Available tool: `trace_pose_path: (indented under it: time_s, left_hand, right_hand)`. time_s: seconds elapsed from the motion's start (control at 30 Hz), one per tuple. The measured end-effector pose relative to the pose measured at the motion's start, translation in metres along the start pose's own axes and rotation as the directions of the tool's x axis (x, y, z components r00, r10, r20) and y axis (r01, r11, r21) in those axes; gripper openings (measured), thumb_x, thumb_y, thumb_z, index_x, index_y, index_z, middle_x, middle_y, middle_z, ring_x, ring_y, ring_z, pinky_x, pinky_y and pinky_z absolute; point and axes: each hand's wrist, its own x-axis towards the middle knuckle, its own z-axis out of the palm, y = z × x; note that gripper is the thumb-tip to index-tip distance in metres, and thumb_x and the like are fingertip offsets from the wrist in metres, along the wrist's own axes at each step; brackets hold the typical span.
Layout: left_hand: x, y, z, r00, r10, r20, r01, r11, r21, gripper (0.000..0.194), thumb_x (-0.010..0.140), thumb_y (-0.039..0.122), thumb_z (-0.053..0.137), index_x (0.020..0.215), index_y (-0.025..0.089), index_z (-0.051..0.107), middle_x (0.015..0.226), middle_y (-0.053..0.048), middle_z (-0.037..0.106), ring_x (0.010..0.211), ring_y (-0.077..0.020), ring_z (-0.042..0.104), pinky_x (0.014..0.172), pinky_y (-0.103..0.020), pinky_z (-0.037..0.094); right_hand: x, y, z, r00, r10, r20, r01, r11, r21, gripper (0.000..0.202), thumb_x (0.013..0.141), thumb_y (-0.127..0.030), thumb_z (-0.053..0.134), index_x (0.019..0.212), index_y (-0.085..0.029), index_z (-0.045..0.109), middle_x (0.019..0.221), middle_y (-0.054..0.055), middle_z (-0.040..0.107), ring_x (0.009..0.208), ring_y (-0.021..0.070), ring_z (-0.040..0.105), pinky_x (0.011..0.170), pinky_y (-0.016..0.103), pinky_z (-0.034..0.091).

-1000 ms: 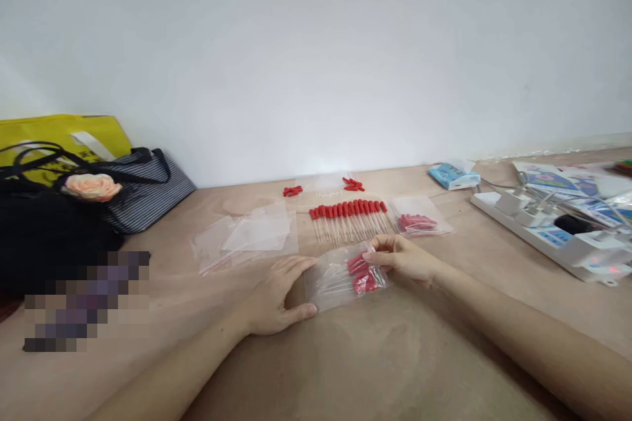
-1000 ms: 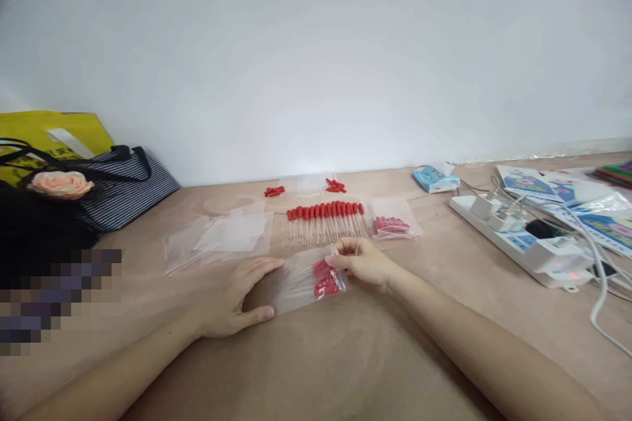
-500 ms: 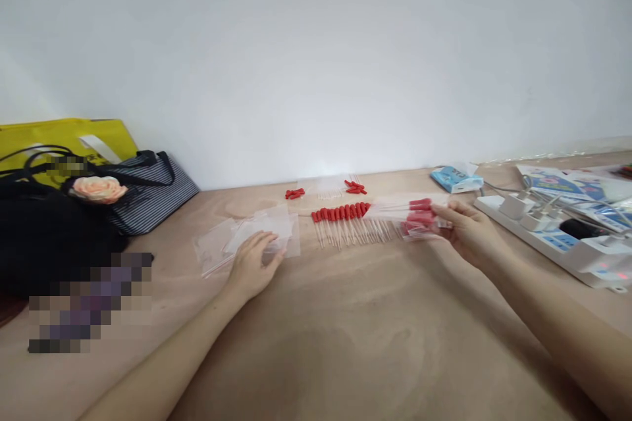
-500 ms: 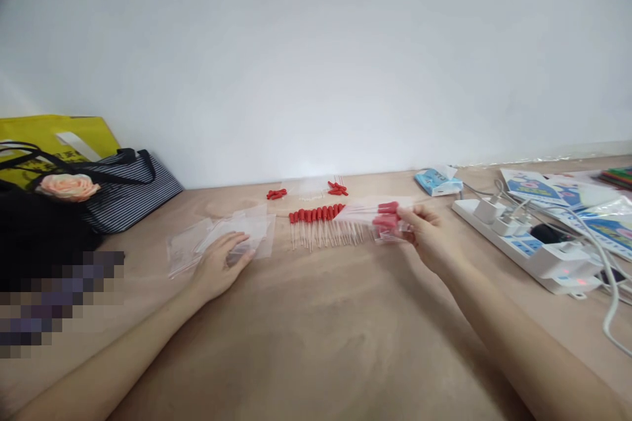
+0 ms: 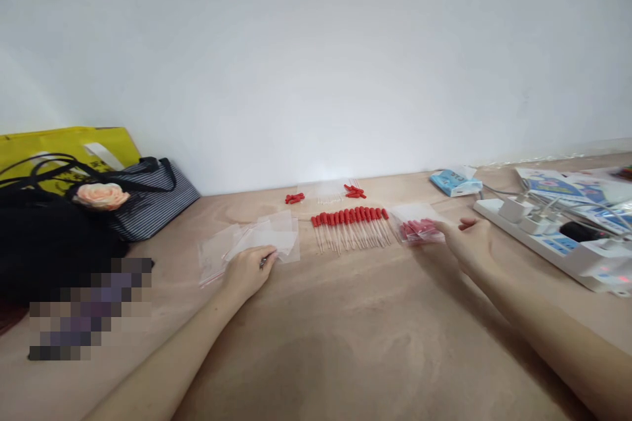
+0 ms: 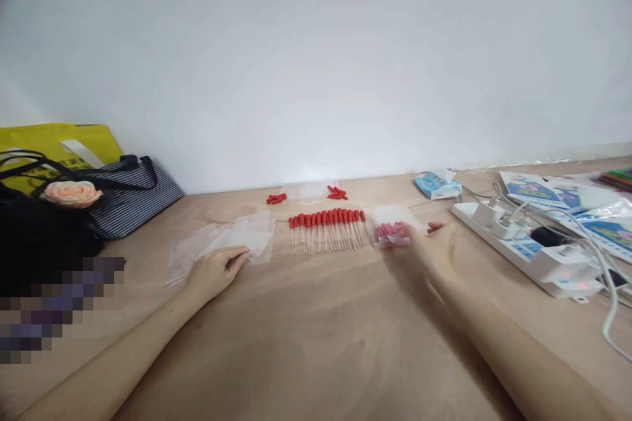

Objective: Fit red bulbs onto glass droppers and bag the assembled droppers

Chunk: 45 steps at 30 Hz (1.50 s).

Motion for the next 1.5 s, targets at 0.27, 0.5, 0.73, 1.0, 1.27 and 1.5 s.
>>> trace_pose_path:
  time_s: [0.27, 0.5, 0.73, 1.0, 1.27, 1.5]
  left_hand:
    - [-0.012, 0.041, -0.026, 0.974, 0.143, -0.176, -0.119, 0.983, 0.138, 0.037, 0.084, 0.030, 0.035, 0.061, 0.017, 0.061, 0.069, -0.008, 0.065, 0.070, -0.0206, 0.060, 0.062, -0.029, 0.041]
    - [-0.018, 0.059, -0.035, 0.986, 0.067, 0.154, 0.018, 0.868, -0.497, 0.036, 0.084, 0.040, 0.034, 0.087, 0.017, 0.061, 0.077, -0.004, 0.065, 0.069, -0.0160, 0.062, 0.063, -0.027, 0.048]
    - [-0.020, 0.023, -0.045, 0.806, 0.435, 0.403, -0.278, 0.877, -0.391, 0.037, 0.078, 0.036, 0.050, 0.115, 0.034, 0.052, 0.136, -0.001, 0.036, 0.123, -0.0242, 0.034, 0.098, -0.041, 0.032]
    - [-0.042, 0.072, -0.042, 0.952, 0.088, 0.292, -0.054, 0.991, -0.122, 0.039, 0.084, 0.044, 0.036, 0.098, 0.019, 0.062, 0.099, -0.010, 0.060, 0.093, -0.0265, 0.055, 0.081, -0.042, 0.043]
    - [-0.023, 0.042, -0.040, 0.804, 0.516, 0.295, -0.451, 0.853, -0.264, 0.050, 0.079, 0.050, 0.046, 0.124, 0.029, 0.044, 0.133, -0.005, 0.039, 0.122, -0.0267, 0.034, 0.100, -0.043, 0.028]
    - [-0.048, 0.081, -0.013, 0.907, 0.200, 0.371, -0.131, 0.970, -0.203, 0.056, 0.086, 0.054, 0.024, 0.134, 0.026, 0.026, 0.144, -0.008, 0.014, 0.131, -0.0302, 0.011, 0.102, -0.054, 0.016]
  right_hand:
    - [-0.028, -0.045, 0.023, 0.812, -0.421, 0.406, 0.489, 0.869, -0.079, 0.016, 0.072, -0.030, 0.048, 0.081, -0.017, 0.052, 0.073, 0.004, 0.057, 0.066, 0.0166, 0.054, 0.060, 0.026, 0.039]
    - [-0.021, -0.078, 0.077, 0.763, -0.170, 0.624, 0.470, 0.808, -0.355, 0.027, 0.072, -0.011, 0.046, 0.099, -0.008, 0.047, 0.087, 0.017, 0.060, 0.085, 0.0249, 0.057, 0.068, 0.029, 0.040]
    - [-0.018, -0.076, 0.099, 0.772, -0.043, 0.634, 0.392, 0.817, -0.422, 0.034, 0.068, -0.008, 0.048, 0.102, -0.008, 0.045, 0.089, 0.019, 0.060, 0.083, 0.0269, 0.059, 0.064, 0.032, 0.044]
    - [-0.018, -0.095, 0.080, 0.759, -0.094, 0.644, 0.398, 0.850, -0.345, 0.037, 0.070, -0.007, 0.043, 0.107, -0.001, 0.040, 0.091, 0.024, 0.056, 0.084, 0.0288, 0.057, 0.066, 0.033, 0.042]
    - [-0.052, -0.084, 0.034, 0.596, -0.239, 0.766, -0.008, 0.953, 0.303, 0.053, 0.074, -0.020, 0.038, 0.123, -0.020, 0.022, 0.064, -0.006, 0.044, 0.037, 0.0074, 0.041, 0.036, 0.021, 0.035]
    - [-0.093, -0.066, 0.021, 0.618, -0.132, 0.775, -0.406, 0.790, 0.459, 0.043, 0.065, -0.024, 0.050, 0.103, -0.024, 0.030, 0.055, -0.011, 0.041, 0.040, 0.0073, 0.043, 0.037, 0.020, 0.040]
